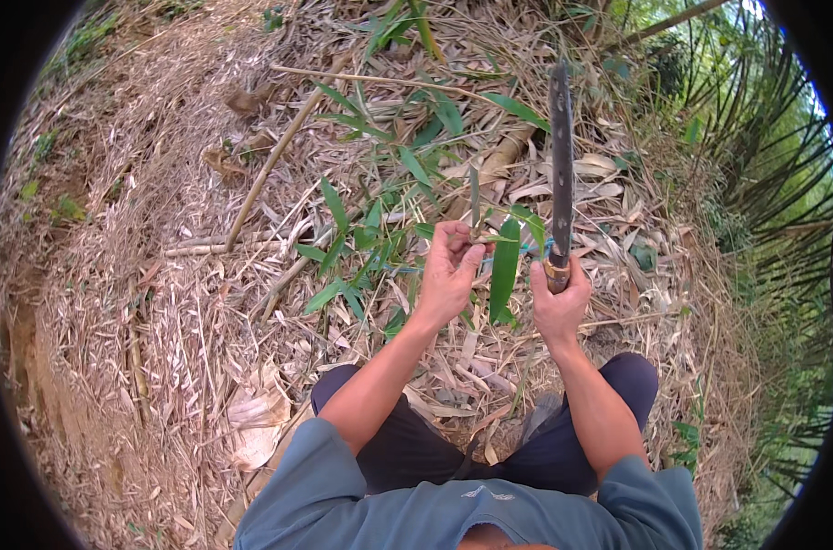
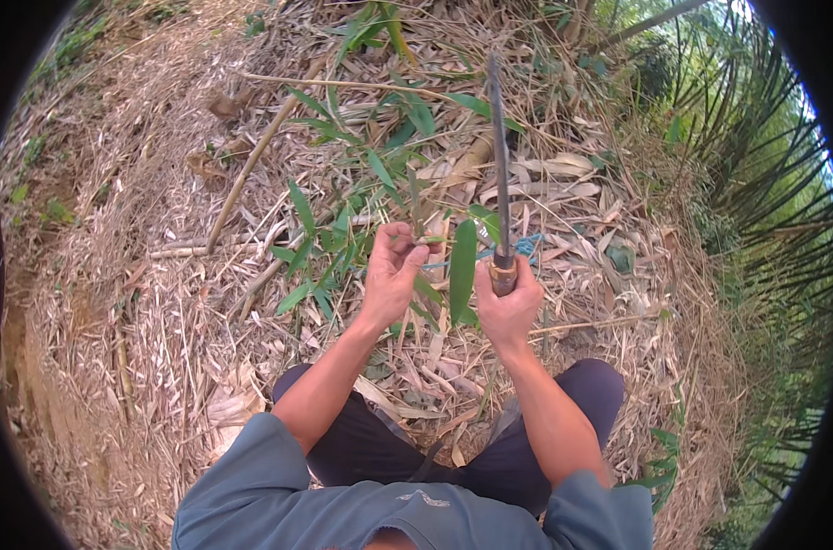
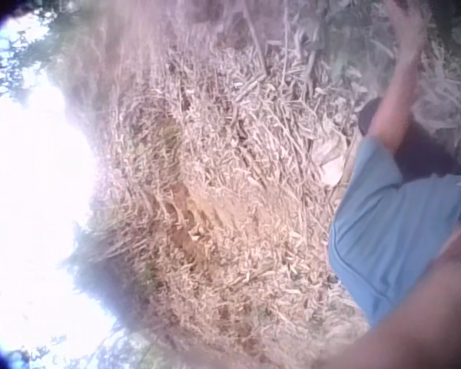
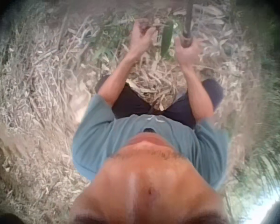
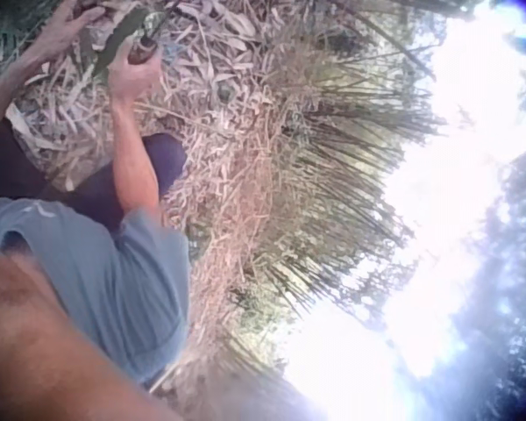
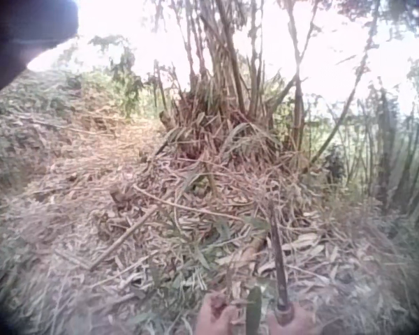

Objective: The person sits on the ground in a bamboo grove and uses a machete to split a bamboo stalk into thin strips. They then stand up and use the machete to cut a larger bamboo stalk from a standing plant.

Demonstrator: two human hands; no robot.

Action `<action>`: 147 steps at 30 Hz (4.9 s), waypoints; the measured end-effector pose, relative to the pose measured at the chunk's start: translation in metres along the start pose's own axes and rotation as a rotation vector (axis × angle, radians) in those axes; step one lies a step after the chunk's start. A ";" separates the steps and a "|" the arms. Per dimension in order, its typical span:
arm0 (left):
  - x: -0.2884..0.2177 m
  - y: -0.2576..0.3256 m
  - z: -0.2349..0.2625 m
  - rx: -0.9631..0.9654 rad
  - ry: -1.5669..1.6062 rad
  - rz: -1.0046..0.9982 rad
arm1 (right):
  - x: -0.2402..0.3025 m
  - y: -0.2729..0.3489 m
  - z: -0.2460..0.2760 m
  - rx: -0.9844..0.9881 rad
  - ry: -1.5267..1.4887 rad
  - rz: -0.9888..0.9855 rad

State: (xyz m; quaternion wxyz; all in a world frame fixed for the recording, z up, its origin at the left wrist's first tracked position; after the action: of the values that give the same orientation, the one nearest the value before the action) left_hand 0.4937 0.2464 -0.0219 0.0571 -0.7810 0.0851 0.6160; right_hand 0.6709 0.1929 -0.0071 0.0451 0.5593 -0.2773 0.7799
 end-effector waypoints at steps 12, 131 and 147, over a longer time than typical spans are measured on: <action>-0.025 0.012 -0.003 0.205 -0.035 -0.182 | 0.001 -0.001 0.000 -0.029 -0.026 0.041; 0.178 0.046 -0.163 0.570 -0.730 0.441 | 0.019 0.016 0.063 -0.129 -0.263 -0.046; 0.300 0.046 -0.116 0.368 -1.069 0.129 | 0.007 0.014 0.079 -0.175 -0.284 -0.149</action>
State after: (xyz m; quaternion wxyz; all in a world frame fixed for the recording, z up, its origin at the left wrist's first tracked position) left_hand 0.6631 0.1597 -0.2858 0.1899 -0.3312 0.1979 0.9028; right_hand 0.7295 0.1413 0.0110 0.1118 0.6766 -0.3054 0.6606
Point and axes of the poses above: each hand's wrist, its own y-axis away from the middle knuckle, its own z-axis out of the back of the hand, x = y × z, the point moved 1 cm from there along -y, towards the middle knuckle, and after that the axes turned 9 degrees about z, right-handed, at the moved point
